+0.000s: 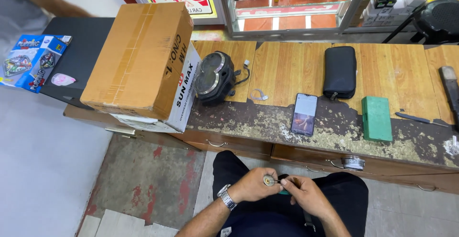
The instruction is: The person sits on the floor and uses a small metal pick to manipulate the internal pins of a detached lock cylinder held in the left hand. The person repeatedly inserts and withdraws the pick while rotating the cylinder, occasionally tapping it against the leg. A smartphone and other tools remain on the nearby counter.
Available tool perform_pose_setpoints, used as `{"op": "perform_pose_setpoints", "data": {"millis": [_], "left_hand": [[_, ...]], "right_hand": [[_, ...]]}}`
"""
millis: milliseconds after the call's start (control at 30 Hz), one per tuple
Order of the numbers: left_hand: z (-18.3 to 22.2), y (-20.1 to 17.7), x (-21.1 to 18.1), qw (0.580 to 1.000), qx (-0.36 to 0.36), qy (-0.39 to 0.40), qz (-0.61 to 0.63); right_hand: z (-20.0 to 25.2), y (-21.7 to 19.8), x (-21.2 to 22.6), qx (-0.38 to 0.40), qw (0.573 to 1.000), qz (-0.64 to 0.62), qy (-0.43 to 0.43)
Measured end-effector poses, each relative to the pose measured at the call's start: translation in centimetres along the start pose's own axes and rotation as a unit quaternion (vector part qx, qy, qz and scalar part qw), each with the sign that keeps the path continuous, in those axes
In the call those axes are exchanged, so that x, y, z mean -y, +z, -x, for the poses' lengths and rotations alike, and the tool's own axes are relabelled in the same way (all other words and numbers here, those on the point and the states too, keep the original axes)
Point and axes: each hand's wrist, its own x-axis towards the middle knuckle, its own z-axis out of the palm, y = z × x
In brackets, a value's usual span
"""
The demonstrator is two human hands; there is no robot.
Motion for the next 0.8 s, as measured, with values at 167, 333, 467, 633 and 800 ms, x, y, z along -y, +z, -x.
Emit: {"op": "perform_pose_setpoints", "data": {"millis": [167, 333, 467, 633, 800], "left_hand": [[0.8, -0.8, -1.8, 0.999, -0.007, 0.001, -0.046], [1.0, -0.8, -1.6, 0.998, -0.022, 0.046, -0.04], [0.8, -0.9, -1.5, 0.995, -0.035, 0.08, -0.054], [-0.2, -0.7, -0.9, 0.977, -0.06, 0.159, -0.126], [-2.3, -0.2, -0.4, 0.855, -0.11, 0.296, -0.412]], "right_hand": [[-0.4, -0.1, -0.7, -0.002, 1.0, 0.008, -0.011], [-0.5, -0.1, -0.8, 0.004, 1.0, -0.005, -0.003], [-0.7, -0.2, -1.0, 0.009, 0.999, -0.033, -0.023], [-1.7, -0.8, -4.2, -0.001, 0.999, -0.015, -0.043], [-1.0, -1.7, -3.9, 0.002, 0.989, -0.081, -0.12]]}}
